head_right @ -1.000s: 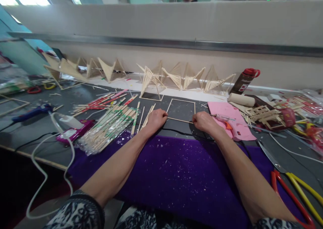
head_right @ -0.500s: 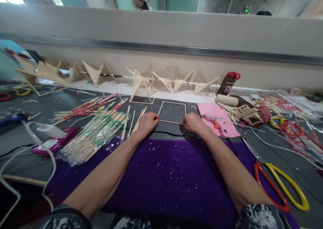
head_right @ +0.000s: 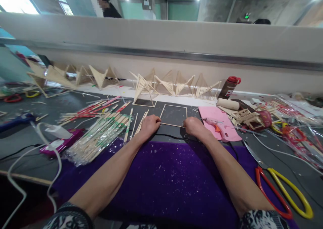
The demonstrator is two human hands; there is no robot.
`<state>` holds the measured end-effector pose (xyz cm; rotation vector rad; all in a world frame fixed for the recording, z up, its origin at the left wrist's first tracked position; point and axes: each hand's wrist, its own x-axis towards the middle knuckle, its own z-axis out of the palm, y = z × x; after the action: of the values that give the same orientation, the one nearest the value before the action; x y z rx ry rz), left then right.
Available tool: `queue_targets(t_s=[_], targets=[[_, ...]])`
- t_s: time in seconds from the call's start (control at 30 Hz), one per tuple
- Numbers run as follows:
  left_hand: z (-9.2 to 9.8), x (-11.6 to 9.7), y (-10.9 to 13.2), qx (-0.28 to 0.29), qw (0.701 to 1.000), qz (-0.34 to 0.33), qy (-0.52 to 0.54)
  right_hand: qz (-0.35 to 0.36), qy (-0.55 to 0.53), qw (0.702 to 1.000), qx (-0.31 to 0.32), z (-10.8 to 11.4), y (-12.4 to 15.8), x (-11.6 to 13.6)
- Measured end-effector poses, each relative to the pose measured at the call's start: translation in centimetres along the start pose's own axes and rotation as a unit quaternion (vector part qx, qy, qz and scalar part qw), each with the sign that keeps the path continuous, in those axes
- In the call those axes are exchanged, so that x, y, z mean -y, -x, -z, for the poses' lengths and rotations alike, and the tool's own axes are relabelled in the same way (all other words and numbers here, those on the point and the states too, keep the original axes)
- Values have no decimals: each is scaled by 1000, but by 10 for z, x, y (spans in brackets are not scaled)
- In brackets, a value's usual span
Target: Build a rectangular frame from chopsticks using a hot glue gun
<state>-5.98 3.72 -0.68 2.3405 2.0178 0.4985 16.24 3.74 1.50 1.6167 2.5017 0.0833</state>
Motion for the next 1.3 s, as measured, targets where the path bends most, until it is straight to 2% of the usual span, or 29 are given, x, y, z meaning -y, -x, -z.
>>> queue_targets(t_s=[0.47, 1.3], targets=[[-5, 1, 2, -1, 1000, 4, -1, 16, 19, 1000, -3, -3, 0, 0], [-1, -1, -1, -9, 1000, -17, -2, -20, 21, 999, -34, -7, 5, 6]])
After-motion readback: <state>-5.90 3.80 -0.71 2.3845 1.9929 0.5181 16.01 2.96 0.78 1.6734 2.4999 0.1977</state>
